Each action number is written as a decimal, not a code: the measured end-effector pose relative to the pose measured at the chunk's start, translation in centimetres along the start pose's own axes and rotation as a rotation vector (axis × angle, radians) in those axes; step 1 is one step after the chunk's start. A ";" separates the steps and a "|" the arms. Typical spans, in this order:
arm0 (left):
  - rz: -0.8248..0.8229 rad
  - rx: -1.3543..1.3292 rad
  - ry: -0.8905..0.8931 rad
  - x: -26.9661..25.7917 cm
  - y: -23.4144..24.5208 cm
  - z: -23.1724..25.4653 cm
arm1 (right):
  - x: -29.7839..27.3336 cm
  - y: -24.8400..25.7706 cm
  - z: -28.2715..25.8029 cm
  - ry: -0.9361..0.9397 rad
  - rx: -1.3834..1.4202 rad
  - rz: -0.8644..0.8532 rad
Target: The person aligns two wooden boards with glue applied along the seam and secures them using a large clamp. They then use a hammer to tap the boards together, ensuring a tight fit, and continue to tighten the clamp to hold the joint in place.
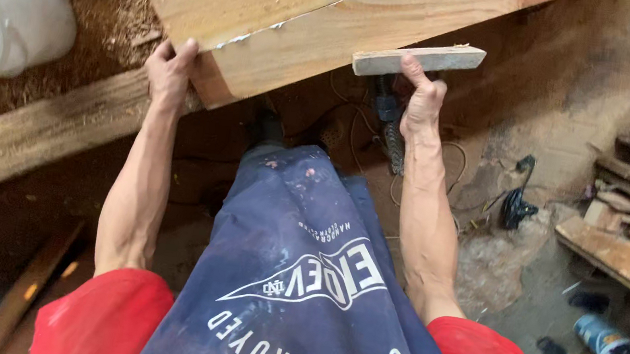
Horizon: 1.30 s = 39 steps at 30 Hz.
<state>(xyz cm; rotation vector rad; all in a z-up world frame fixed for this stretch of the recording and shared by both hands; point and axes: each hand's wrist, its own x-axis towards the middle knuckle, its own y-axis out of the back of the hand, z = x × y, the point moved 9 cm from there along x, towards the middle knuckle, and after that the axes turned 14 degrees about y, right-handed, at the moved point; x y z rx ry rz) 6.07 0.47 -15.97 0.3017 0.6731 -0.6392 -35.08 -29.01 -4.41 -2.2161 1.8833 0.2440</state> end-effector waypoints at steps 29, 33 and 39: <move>0.028 0.914 -0.973 -16.6 -31.7 6.4 | -5.2 16.8 14.8 -0.248 -0.055 -0.177; 0.056 0.875 -0.982 -17.3 -31.3 6.4 | -13.6 16.3 24.2 -0.453 -0.180 -0.364; 0.080 0.843 -1.011 -17.8 -31.1 6.5 | -20.1 7.4 22.7 -0.719 0.062 -0.212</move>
